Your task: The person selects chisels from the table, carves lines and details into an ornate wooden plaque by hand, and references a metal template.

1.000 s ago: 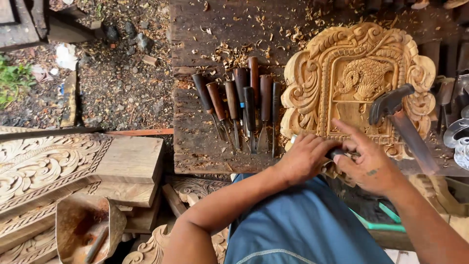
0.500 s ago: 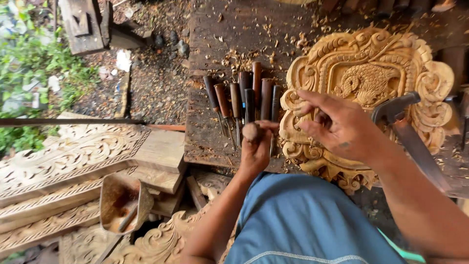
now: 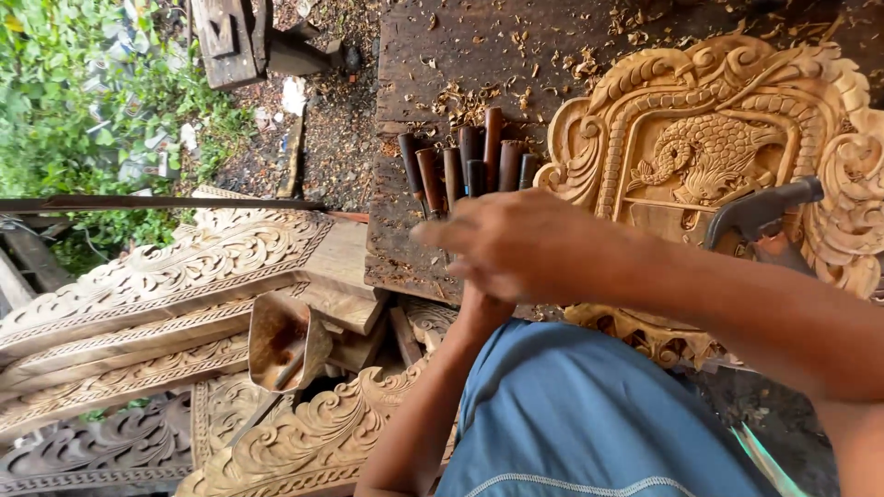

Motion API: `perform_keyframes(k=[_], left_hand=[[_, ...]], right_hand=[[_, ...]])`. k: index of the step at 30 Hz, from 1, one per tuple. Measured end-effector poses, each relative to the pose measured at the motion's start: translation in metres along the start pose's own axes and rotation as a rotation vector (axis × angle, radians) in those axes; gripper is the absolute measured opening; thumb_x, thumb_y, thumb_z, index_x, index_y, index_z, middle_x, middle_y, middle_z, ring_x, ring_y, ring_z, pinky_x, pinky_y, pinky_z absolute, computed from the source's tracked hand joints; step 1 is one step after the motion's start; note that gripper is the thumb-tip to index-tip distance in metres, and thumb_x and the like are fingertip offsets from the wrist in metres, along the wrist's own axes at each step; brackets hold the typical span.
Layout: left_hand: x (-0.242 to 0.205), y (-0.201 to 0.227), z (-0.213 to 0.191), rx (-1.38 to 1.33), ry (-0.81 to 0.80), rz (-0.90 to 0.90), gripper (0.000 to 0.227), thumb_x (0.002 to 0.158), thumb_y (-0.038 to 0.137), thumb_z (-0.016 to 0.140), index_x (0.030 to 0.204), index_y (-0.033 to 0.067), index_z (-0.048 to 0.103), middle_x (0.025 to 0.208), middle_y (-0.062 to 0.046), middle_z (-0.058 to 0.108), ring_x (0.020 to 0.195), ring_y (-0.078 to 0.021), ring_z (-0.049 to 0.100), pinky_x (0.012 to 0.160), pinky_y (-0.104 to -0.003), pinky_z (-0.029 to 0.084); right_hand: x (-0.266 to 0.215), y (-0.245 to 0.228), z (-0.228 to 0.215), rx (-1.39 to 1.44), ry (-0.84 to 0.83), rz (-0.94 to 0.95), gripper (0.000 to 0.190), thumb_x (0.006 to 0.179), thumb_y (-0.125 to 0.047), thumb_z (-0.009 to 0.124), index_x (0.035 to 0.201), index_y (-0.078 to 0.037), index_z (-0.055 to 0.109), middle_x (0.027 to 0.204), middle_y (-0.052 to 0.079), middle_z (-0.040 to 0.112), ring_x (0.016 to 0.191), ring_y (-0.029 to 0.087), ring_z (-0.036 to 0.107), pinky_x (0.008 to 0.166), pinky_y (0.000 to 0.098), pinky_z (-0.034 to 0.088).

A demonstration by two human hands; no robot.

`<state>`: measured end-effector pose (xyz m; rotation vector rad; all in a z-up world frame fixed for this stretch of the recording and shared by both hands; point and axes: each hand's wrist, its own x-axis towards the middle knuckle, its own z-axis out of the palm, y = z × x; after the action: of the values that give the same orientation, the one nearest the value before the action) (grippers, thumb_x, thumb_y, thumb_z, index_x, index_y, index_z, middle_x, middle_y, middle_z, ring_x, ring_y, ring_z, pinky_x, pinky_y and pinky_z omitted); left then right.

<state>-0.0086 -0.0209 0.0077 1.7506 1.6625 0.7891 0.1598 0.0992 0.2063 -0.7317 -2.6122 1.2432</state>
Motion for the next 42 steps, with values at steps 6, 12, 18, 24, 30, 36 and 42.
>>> perform_keyframes(k=[6, 12, 18, 24, 30, 36, 42], left_hand=[[-0.024, -0.018, 0.012, 0.349, -0.023, -0.313, 0.033, 0.108, 0.016, 0.052, 0.140, 0.0104, 0.050, 0.134, -0.008, 0.059, 0.127, -0.0150, 0.058, 0.104, -0.032, 0.050], [-0.028, -0.040, 0.032, -0.004, -0.232, -0.139, 0.041, 0.104, 0.013, 0.055, 0.144, 0.0084, 0.048, 0.138, -0.012, 0.058, 0.131, -0.0190, 0.054, 0.107, -0.035, 0.048], [-0.044, -0.047, -0.013, -0.459, -0.269, -0.035, 0.030, 0.103, 0.008, 0.067, 0.129, 0.0038, 0.053, 0.115, -0.015, 0.064, 0.107, -0.0191, 0.063, 0.091, -0.034, 0.055], [-0.005, -0.064, -0.065, -0.765, -0.069, -0.241, 0.019, 0.100, 0.011, 0.063, 0.112, 0.0071, 0.048, 0.100, -0.012, 0.074, 0.087, -0.0149, 0.072, 0.073, -0.029, 0.061], [0.015, -0.100, -0.080, -0.836, -0.121, -0.211, 0.021, 0.103, 0.007, 0.064, 0.117, 0.0037, 0.048, 0.103, -0.013, 0.072, 0.089, -0.0135, 0.068, 0.076, -0.028, 0.057], [0.040, -0.119, -0.097, -0.768, -0.268, -0.256, 0.027, 0.101, 0.007, 0.060, 0.123, 0.0032, 0.046, 0.100, -0.010, 0.069, 0.080, -0.0125, 0.068, 0.066, -0.027, 0.056], [0.068, -0.125, -0.116, -0.537, -0.321, -0.321, 0.038, 0.097, 0.010, 0.065, 0.126, 0.0014, 0.043, 0.084, -0.008, 0.066, 0.066, -0.0115, 0.064, 0.054, -0.027, 0.052]], right_hand=[[0.029, -0.041, 0.012, -0.170, 0.023, -0.330, 0.036, 0.105, -0.018, 0.048, 0.140, -0.007, 0.052, 0.103, 0.022, 0.063, 0.069, 0.023, 0.066, 0.053, 0.0350, 0.060], [0.055, -0.016, 0.048, -0.199, 0.001, -0.433, 0.055, 0.084, -0.023, 0.059, 0.137, -0.008, 0.056, 0.094, 0.017, 0.065, 0.067, 0.026, 0.060, 0.048, 0.0427, 0.050], [0.027, 0.055, 0.054, 0.089, 0.414, -0.289, 0.037, 0.091, -0.014, 0.060, 0.122, 0.004, 0.069, 0.084, 0.010, 0.068, 0.057, 0.018, 0.056, 0.045, 0.0309, 0.052], [-0.037, 0.073, 0.135, -0.771, 0.384, 0.282, 0.060, 0.078, -0.040, 0.055, 0.128, -0.009, 0.068, 0.145, 0.027, 0.058, 0.135, 0.043, 0.046, 0.110, 0.0621, 0.030], [-0.101, 0.034, 0.194, -0.249, 0.776, 0.506, 0.027, 0.093, -0.029, 0.067, 0.111, -0.009, 0.075, 0.148, 0.021, 0.054, 0.143, 0.039, 0.045, 0.121, 0.0460, 0.034], [-0.108, 0.038, 0.220, -0.223, 1.087, 0.757, 0.016, 0.106, -0.012, 0.066, 0.118, -0.003, 0.072, 0.117, 0.013, 0.069, 0.102, 0.026, 0.069, 0.090, 0.0341, 0.056], [-0.088, 0.060, 0.225, -0.417, 1.103, 0.803, 0.011, 0.100, -0.004, 0.070, 0.111, -0.004, 0.074, 0.097, 0.013, 0.068, 0.085, 0.028, 0.067, 0.081, 0.0362, 0.055]])
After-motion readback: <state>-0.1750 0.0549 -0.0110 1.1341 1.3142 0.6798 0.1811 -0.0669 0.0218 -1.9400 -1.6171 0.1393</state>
